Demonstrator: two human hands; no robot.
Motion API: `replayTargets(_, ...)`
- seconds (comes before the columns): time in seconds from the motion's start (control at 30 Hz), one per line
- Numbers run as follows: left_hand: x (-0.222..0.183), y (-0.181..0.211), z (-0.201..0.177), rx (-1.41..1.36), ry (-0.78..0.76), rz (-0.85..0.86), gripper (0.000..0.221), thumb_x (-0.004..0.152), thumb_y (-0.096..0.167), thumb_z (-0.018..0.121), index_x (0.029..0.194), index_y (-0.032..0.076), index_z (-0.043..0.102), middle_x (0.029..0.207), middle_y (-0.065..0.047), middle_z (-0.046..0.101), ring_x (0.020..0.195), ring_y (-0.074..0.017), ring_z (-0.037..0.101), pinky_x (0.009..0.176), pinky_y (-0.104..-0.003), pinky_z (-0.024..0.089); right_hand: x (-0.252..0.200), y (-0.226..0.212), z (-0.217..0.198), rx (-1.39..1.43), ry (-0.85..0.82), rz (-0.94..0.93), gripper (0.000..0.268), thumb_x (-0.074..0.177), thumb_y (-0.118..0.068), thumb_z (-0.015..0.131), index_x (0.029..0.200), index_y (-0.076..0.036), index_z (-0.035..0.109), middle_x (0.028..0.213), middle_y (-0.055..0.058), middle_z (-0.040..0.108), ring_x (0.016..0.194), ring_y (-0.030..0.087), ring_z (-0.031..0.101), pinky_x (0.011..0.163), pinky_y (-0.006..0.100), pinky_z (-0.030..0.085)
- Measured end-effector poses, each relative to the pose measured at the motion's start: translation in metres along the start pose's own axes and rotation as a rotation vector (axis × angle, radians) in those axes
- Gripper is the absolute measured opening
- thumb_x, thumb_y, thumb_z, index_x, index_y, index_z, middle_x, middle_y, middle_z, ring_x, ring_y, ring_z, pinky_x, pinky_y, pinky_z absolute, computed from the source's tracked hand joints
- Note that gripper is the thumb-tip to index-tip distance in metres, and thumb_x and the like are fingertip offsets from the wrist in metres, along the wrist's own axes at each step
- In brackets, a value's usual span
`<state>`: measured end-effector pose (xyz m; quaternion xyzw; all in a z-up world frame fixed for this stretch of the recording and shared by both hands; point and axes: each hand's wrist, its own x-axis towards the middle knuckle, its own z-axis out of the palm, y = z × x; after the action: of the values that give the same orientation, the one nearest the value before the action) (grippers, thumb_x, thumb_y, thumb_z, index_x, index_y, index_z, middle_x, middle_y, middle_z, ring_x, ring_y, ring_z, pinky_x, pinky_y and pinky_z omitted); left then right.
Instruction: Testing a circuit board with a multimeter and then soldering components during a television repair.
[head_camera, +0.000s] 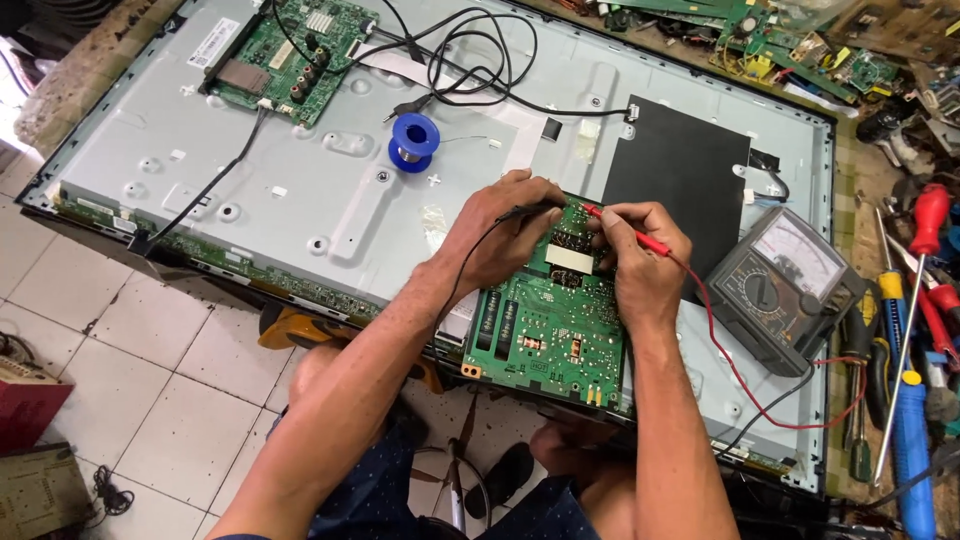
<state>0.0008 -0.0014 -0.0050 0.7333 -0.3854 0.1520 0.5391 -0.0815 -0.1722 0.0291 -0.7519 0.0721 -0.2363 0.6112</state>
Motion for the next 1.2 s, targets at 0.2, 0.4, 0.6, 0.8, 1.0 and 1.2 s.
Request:
replayTargets(0.2,0.0016,0.0026,-0.0014,-0.005,-0.004,0.016,0.009,0.101,0.013,0.065,0.108,0.017,0.07,0.089,-0.014,0.078,0.09,-0.0414,0.076,0.112,-0.056,0.046,0.0011,0.0011,-0.002,-0.007,-0.029,-0.024,0.01,0.096,-0.009,0.071,0.1,0.001,0.072,0.087,0.018,0.075,0.07,0.014,0.068,0.051,0.022,0.053)
replayTargets(0.4,0.0009,0.0009,-0.0013,-0.007,-0.012,0.021,0.008,0.102,0.015,0.065,0.107,0.018,0.07,0.088,-0.013,0.078,0.089,-0.0404,0.076,0.112,-0.056,0.046,0.0017,0.003,-0.0028,-0.019,-0.044,-0.036,0.01,0.097,-0.007,0.072,0.101,0.002,0.073,0.088,0.018,0.075,0.07,0.014,0.068,0.05,0.022,0.053)
replayTargets(0.6,0.0004,-0.0016,-0.0002,-0.01,-0.009,0.026,0.007,0.101,0.014,0.065,0.106,0.018,0.07,0.087,-0.014,0.077,0.088,-0.0412,0.075,0.112,-0.057,0.046,0.0032,0.005,-0.002,-0.023,-0.043,-0.026,0.01,0.096,-0.008,0.073,0.101,0.001,0.073,0.087,0.017,0.075,0.07,0.013,0.068,0.05,0.022,0.054)
replayTargets(0.8,0.0008,0.0021,-0.0005,-0.009,-0.002,0.013,0.007,0.101,0.015,0.066,0.107,0.016,0.069,0.09,-0.014,0.078,0.091,-0.0402,0.076,0.112,-0.056,0.046,-0.0003,-0.0023,-0.0003,-0.005,-0.014,0.004,0.01,0.096,-0.009,0.071,0.101,0.001,0.073,0.087,0.016,0.075,0.07,0.013,0.068,0.05,0.023,0.054)
replayTargets(1.0,-0.0016,-0.0005,0.001,0.003,-0.001,0.008,0.009,0.102,0.015,0.065,0.111,0.015,0.069,0.096,-0.014,0.078,0.097,-0.0391,0.075,0.112,-0.055,0.046,0.0006,0.0027,-0.0018,0.004,-0.016,-0.009,0.008,0.096,-0.008,0.07,0.096,0.001,0.072,0.084,0.018,0.074,0.068,0.015,0.068,0.049,0.023,0.052)
replayTargets(1.2,-0.0033,-0.0059,0.0047,-0.016,0.002,-0.004,0.01,0.103,0.016,0.065,0.112,0.016,0.069,0.098,-0.012,0.078,0.101,-0.0367,0.075,0.114,-0.054,0.044,0.001,0.0024,-0.0035,0.091,0.087,-0.027,0.013,0.098,-0.01,0.067,0.104,0.001,0.069,0.087,0.018,0.072,0.07,0.016,0.069,0.051,0.023,0.053)
